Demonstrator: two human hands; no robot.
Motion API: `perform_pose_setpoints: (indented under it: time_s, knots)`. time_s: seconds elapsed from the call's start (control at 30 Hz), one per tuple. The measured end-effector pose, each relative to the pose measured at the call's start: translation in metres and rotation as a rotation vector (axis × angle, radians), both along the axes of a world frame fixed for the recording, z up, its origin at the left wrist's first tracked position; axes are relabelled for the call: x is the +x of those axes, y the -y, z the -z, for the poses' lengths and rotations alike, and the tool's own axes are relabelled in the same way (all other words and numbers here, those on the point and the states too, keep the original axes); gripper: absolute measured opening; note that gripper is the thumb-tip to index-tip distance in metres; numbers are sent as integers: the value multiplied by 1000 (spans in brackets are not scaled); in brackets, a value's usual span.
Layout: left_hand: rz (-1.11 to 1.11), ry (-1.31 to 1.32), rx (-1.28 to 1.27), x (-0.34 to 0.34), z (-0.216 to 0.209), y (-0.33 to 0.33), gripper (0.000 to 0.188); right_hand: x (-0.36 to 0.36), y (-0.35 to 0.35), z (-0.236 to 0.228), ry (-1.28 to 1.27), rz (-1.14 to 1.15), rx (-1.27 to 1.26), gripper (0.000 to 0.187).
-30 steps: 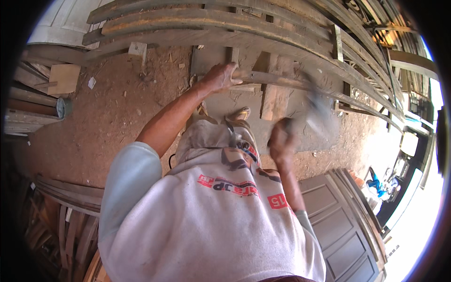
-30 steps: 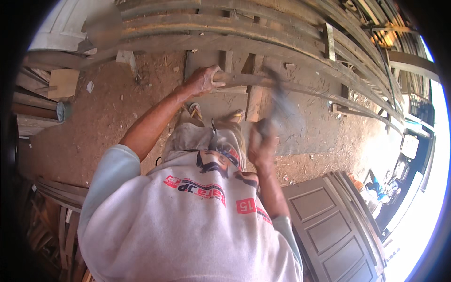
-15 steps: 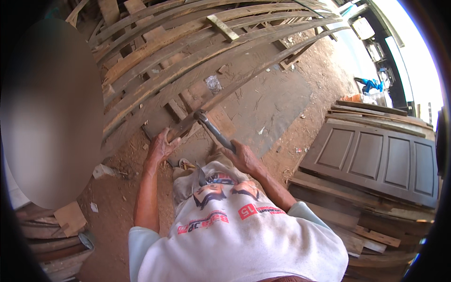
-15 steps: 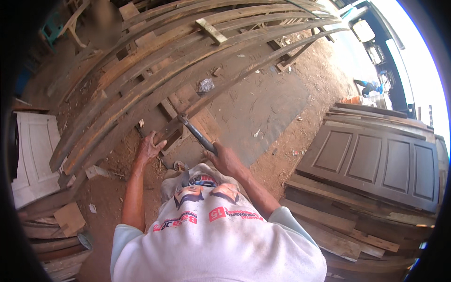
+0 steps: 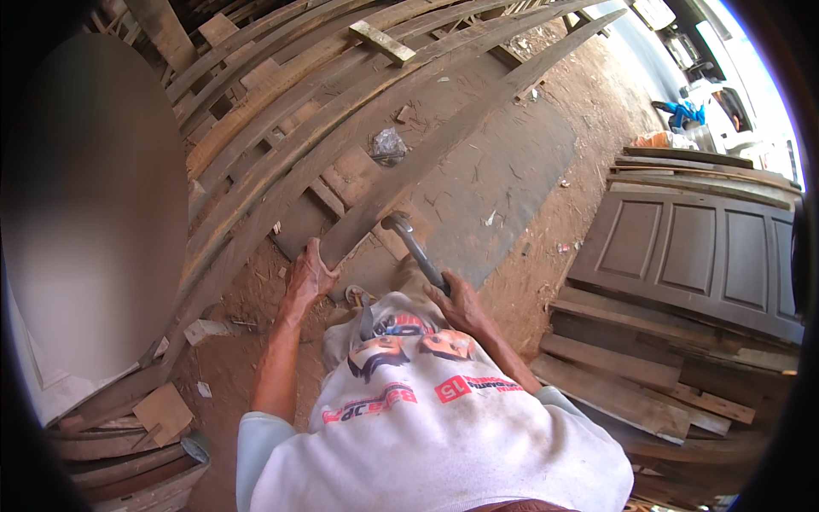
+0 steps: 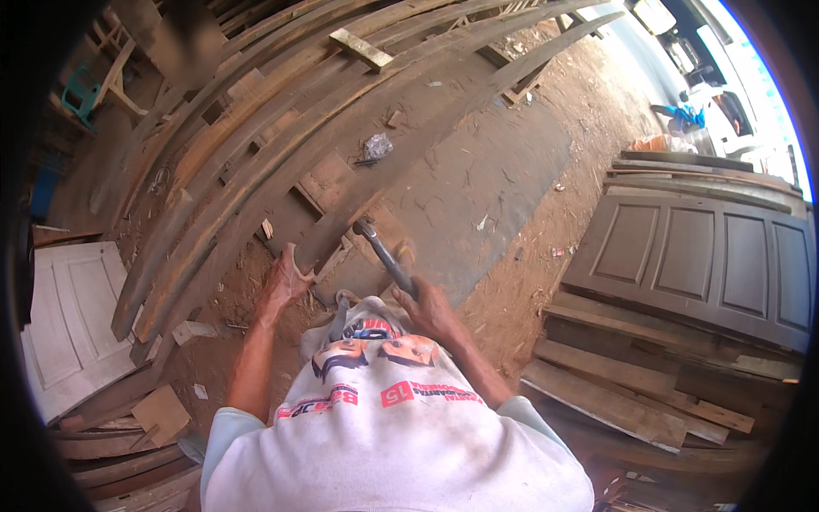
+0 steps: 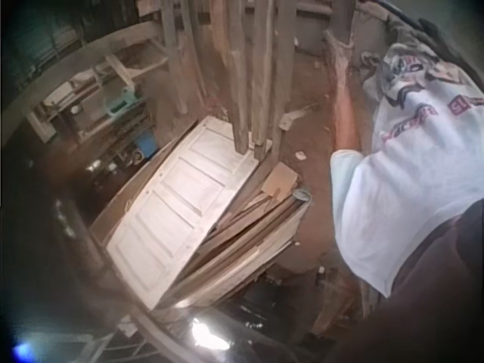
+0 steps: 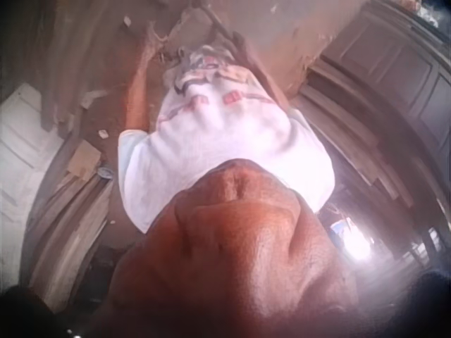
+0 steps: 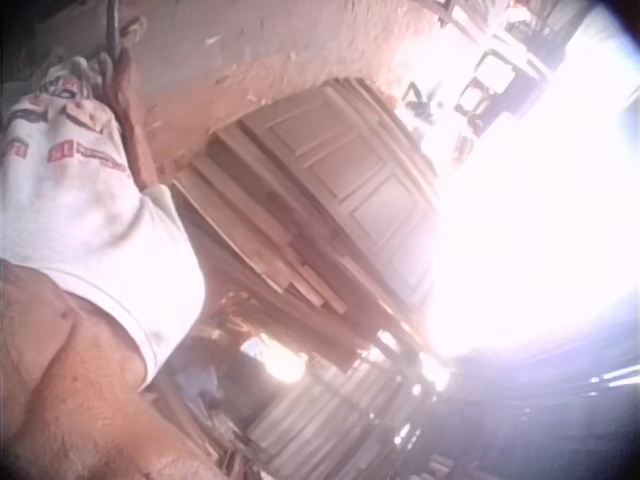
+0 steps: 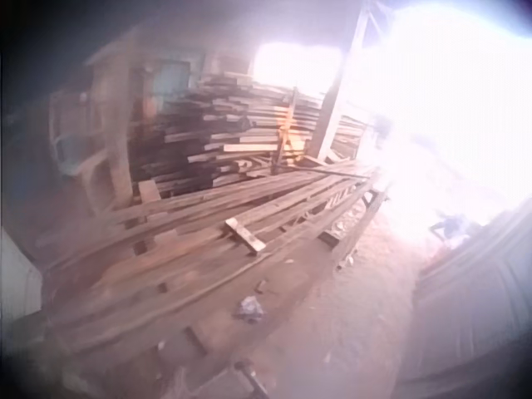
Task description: The person uses a hammer to strike and pry apart wooden planks and metal rods in a cluttered workshop. They repeatedly hit the wood, remove pieces, and place them aside while working on a large wooden frame.
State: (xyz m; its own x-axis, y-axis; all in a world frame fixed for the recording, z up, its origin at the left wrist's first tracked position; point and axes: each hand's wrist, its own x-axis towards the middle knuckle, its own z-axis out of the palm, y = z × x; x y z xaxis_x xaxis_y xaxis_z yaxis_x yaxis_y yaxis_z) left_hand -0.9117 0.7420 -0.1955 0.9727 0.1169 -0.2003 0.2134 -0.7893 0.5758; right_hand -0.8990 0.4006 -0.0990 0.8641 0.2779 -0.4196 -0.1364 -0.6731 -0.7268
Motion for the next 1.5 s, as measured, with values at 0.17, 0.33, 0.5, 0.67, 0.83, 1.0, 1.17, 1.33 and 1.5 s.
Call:
perform_pose_setpoints:
  time_s: [0.17,0.33,0.5,0.67,0.83,1.0,1.17,1.33,1.5]
  knots:
    - [-93,192,107,9,16,-7,79,0,13,-1,-45,11,-64,50]
    - [-81,-52,79,18,-28,-7,91,9,25,10,-98,5,-48,57]
    - [-24,-265,-13,45,-49,-23,88,12,29,21,-83,31,-46,57]
    - [75,-430,-416,59,-28,-49,81,22,26,25,-87,-7,-17,56]
    - [34,-348,-612,51,-19,-34,73,21,32,26,-84,39,-11,55]
    - [61,-151,-465,28,4,-11,74,26,33,38,-34,44,-8,53]
    - [-59,-48,-94,-1,-16,21,85,12,36,16,-221,92,-68,51]
    - [-140,-9,16,1,-39,25,72,2,52,4,-173,117,-152,52]
    - [-169,147,96,4,-30,25,60,16,72,4,-171,169,-158,56]
